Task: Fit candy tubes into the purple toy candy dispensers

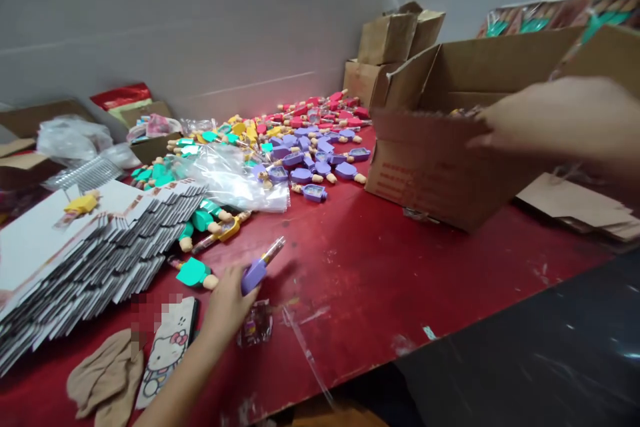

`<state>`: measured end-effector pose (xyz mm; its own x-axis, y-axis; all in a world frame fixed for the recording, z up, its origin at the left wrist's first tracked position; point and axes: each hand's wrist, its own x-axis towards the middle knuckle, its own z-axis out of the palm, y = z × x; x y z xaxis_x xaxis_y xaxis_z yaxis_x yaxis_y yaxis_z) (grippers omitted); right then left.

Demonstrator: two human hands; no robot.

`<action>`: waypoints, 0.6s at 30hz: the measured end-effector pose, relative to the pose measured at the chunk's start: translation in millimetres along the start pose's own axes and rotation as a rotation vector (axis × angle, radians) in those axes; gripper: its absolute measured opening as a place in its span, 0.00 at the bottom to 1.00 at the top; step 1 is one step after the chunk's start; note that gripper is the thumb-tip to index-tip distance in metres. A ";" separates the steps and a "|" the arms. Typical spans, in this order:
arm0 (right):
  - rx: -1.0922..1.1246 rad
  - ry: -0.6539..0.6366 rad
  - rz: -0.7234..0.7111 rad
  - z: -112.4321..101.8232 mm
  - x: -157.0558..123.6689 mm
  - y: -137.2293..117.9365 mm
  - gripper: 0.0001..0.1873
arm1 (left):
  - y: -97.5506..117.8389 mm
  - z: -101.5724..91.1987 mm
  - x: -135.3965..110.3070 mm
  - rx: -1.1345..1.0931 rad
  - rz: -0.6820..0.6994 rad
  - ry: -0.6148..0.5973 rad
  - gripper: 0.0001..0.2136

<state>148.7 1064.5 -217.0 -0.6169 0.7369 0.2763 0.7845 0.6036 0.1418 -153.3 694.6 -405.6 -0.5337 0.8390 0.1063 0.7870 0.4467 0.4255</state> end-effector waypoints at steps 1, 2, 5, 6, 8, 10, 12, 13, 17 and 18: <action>-0.133 -0.016 0.058 3.6 -12.4 -14.9 0.27 | 1.8 5.5 9.0 0.019 0.021 0.018 0.13; -0.197 0.021 0.048 8.0 -25.4 -28.8 0.25 | 4.0 11.1 17.0 0.041 0.035 0.028 0.14; -0.128 0.047 -0.140 26.9 -58.5 -56.0 0.20 | 10.2 27.9 34.1 0.109 0.043 0.035 0.16; -0.074 0.048 -0.202 35.3 -65.6 -59.6 0.21 | 11.5 32.7 37.4 0.129 0.045 0.036 0.17; 0.012 0.047 -0.284 54.1 -73.2 -61.0 0.27 | 12.9 39.4 41.4 0.176 0.057 0.037 0.19; 0.037 0.019 -0.241 71.4 -73.8 -59.3 0.36 | 13.1 41.3 43.4 0.225 0.070 0.042 0.20; 0.036 -0.066 -0.183 82.2 -71.4 -57.6 0.43 | 12.2 38.8 46.2 0.273 0.068 0.066 0.19; 0.031 -0.113 -0.167 84.3 -70.0 -57.2 0.45 | 11.2 36.4 48.9 0.296 0.058 0.090 0.19; 0.030 -0.204 -0.196 75.1 -65.1 -57.3 0.41 | -1.3 30.6 70.7 0.366 -0.008 0.233 0.15; 0.047 -0.198 -0.202 70.3 -63.0 -57.1 0.38 | -6.6 32.2 77.6 0.392 0.015 0.275 0.14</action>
<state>138.4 1005.1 -309.3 -0.7640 0.6428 0.0554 0.6439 0.7541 0.1297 -189.9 766.8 -429.1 -0.5417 0.7565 0.3665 0.8246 0.5628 0.0569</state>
